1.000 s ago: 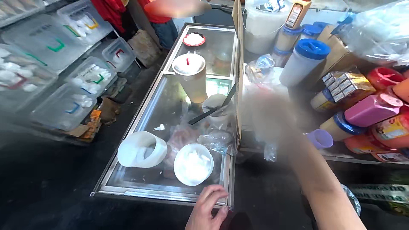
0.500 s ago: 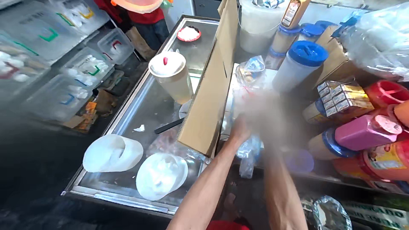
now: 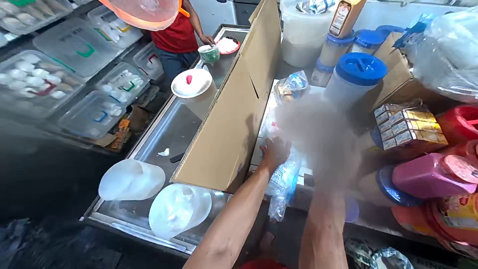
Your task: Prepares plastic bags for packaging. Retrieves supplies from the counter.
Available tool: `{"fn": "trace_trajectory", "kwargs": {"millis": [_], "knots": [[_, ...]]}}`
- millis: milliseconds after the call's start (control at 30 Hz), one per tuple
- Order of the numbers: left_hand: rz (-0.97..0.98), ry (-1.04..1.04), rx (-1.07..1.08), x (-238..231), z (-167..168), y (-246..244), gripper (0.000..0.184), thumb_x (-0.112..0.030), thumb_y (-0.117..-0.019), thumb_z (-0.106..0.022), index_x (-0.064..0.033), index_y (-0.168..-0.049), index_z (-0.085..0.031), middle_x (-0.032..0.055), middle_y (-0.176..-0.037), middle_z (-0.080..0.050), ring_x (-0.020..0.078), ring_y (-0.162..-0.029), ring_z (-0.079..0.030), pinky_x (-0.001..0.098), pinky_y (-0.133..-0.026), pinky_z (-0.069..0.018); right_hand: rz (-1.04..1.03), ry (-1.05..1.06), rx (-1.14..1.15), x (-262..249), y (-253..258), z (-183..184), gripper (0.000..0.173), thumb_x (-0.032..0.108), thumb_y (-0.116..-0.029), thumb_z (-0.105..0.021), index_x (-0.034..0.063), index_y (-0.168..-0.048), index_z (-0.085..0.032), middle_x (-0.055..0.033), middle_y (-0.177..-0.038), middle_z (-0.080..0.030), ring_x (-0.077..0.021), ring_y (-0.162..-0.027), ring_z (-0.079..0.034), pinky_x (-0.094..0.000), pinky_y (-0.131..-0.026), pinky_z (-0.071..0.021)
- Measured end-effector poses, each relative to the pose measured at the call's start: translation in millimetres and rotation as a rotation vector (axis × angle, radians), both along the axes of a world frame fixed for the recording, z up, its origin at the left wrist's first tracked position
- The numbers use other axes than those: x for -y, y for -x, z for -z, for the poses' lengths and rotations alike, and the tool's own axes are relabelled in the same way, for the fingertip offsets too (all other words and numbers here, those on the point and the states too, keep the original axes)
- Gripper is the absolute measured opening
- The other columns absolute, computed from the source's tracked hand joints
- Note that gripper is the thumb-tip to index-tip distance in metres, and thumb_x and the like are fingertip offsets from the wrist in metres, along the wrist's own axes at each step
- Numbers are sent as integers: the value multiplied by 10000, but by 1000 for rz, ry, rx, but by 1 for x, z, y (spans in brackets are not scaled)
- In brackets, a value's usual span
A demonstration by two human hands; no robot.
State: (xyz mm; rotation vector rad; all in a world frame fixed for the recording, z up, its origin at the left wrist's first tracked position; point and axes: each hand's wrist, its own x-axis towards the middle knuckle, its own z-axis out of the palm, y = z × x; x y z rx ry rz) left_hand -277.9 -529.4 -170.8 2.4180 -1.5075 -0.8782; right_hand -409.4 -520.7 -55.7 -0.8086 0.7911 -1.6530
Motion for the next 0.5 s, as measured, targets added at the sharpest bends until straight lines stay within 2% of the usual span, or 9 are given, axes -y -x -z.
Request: {"fn": "trace_trajectory", "kwargs": {"millis": [67, 100, 200, 267, 333, 367, 400, 433, 500], "knots": [[30, -8, 39, -6, -12, 1, 622, -476, -1062, -389, -109, -1563, -417, 200, -1620, -343, 465, -1480, -280, 748, -1068, -275, 125, 91, -51, 0, 9, -22, 200, 105, -1089, -412, 54, -981, -572, 9, -716, -595, -99, -578, -630, -297, -592, -609], [56, 11, 42, -17, -24, 3, 629, -460, -1050, -434, -104, -1567, -409, 225, -1613, -342, 462, -1475, -298, 729, -1078, -288, 156, 113, -94, 1, 14, -29, 197, 106, -1089, -420, 59, -970, -570, 18, -700, -586, -85, -545, -613, -278, -561, -599], [127, 139, 45, -72, -67, 6, 563, -445, -1032, -501, -141, -1506, -517, 183, -1570, -443, 396, -1446, -402, 679, -1122, -292, 90, 58, -174, 1, 28, -41, 196, 155, -1094, -442, 95, -956, -567, 31, -678, -571, -66, -514, -581, -253, -529, -576], [127, 382, 6, -119, -92, 1, 470, -401, -1022, -515, -136, -1391, -636, 113, -1456, -590, 307, -1370, -524, 610, -1132, -345, -5, -25, -220, -9, 39, -48, 213, 203, -1103, -439, 119, -968, -582, 35, -700, -588, -63, -564, -601, -254, -563, -575], [73, 807, -66, -162, -109, -7, 369, -348, -997, -557, -94, -1197, -736, 76, -1240, -714, 226, -1185, -655, 490, -1043, -497, -94, -79, -305, -29, 48, -53, 252, 236, -1115, -402, 131, -996, -597, 55, -698, -606, -37, -583, -614, -222, -565, -566], [50, 989, -121, -181, -119, -10, 346, -330, -986, -592, -66, -1158, -734, 83, -1189, -719, 210, -1136, -665, 452, -997, -532, -143, -75, -344, -42, 52, -52, 272, 232, -1118, -382, 128, -1010, -609, 61, -695, -614, -28, -589, -615, -212, -569, -564], [42, 1108, -177, -197, -131, -12, 379, -341, -963, -640, -41, -1185, -710, 109, -1206, -693, 213, -1146, -649, 427, -982, -548, -196, -57, -379, -59, 55, -51, 292, 218, -1119, -360, 126, -1016, -618, 69, -688, -622, -15, -588, -616, -199, -570, -564], [59, 1149, -233, -211, -142, -12, 517, -401, -932, -694, -25, -1284, -648, 145, -1302, -638, 237, -1222, -604, 435, -1006, -533, -251, -38, -419, -78, 56, -51, 304, 196, -1116, -346, 121, -1016, -623, 78, -684, -626, -2, -588, -613, -186, -576, -560], [148, 1055, -343, -227, -152, -14, 969, -566, -822, -780, -45, -1541, -391, 188, -1536, -453, 294, -1414, -451, 515, -1106, -453, -366, 10, -492, -125, 52, -58, 283, 144, -1086, -363, 120, -968, -620, 74, -696, -626, -5, -616, -606, -190, -615, -546]]}}
